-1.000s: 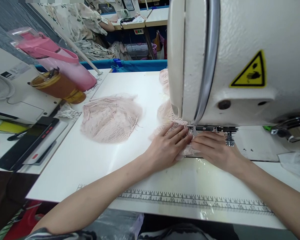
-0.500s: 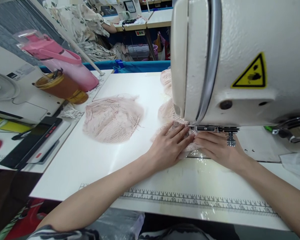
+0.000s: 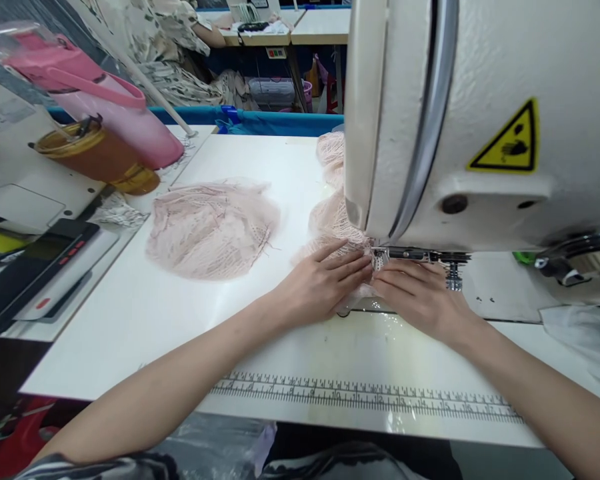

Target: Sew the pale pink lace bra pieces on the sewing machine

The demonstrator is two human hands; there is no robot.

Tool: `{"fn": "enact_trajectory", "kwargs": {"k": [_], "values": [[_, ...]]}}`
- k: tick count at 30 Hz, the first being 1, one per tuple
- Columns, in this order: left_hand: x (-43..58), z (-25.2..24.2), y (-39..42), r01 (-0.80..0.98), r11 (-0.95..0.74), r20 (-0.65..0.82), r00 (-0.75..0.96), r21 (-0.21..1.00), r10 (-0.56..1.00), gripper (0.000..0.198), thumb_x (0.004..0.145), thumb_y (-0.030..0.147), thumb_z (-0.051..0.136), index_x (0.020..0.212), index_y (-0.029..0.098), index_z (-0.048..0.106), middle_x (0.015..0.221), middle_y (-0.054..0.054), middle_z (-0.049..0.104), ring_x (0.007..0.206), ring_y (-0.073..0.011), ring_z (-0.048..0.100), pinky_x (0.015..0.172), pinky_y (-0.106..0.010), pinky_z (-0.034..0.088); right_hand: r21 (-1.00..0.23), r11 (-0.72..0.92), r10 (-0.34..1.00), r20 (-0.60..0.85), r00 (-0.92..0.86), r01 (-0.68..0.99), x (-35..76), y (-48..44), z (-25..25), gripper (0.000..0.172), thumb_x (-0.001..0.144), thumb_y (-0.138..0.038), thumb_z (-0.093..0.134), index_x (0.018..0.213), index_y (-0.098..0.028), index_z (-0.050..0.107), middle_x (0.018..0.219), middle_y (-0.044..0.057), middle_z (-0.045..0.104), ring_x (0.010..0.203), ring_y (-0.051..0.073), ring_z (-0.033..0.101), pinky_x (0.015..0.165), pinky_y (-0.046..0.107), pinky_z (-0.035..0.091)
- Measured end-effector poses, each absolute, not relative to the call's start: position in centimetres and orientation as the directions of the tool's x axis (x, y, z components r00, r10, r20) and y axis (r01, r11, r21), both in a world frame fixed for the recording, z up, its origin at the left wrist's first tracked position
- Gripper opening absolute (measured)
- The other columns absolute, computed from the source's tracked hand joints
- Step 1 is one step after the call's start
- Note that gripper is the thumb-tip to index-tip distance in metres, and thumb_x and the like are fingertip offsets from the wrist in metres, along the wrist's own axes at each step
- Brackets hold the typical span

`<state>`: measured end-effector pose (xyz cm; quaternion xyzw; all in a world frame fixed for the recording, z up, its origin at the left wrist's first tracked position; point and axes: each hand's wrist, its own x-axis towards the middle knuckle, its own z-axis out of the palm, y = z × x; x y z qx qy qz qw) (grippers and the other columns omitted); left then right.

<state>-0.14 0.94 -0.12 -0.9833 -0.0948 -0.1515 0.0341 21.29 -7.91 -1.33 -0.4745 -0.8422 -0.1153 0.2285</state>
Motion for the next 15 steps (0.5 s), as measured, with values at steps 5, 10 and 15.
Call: {"fn": "enact_trajectory", "kwargs": {"k": [5,10,15], "values": [[-0.42,0.27,1.73,0.176,-0.984,0.287,0.942,0.012,0.172,0.037,0.098,0.023,0.036,0.128,0.011,0.055,0.13,-0.007,0.058,0.126,-0.0189,0.052,0.115,-0.04,0.032,0.042,0.578,0.688,0.511,-0.514,0.815,20.83,-8.05,-1.54,0.023,0.087,-0.006,0.052,0.096,-0.022,0.066,0.099,-0.001,0.071,0.098,0.012,0.06,0.089,0.029,0.045],[-0.4,0.5,1.58,0.213,-0.977,0.261,0.941,0.028,0.213,0.038,0.097,0.021,0.035,0.127,0.012,0.056,0.128,-0.007,0.06,0.127,-0.0193,0.051,0.115,-0.043,0.031,0.044,0.555,0.719,0.476,-0.506,0.831,20.57,-8.22,-1.44,0.026,0.086,-0.004,0.051,0.1,-0.022,0.064,0.106,-0.002,0.071,0.104,0.013,0.061,0.093,0.032,0.046],[-0.19,0.68,1.08,0.243,-0.97,0.275,0.933,0.001,0.234,0.038,0.099,0.024,0.035,0.126,0.01,0.057,0.127,-0.009,0.06,0.126,-0.0209,0.052,0.115,-0.044,0.031,0.061,0.561,0.695,0.506,-0.51,0.825,20.86,-8.07,-1.5,0.026,0.083,-0.002,0.054,0.097,-0.021,0.063,0.104,-0.003,0.071,0.105,0.012,0.061,0.091,0.028,0.045]]}}
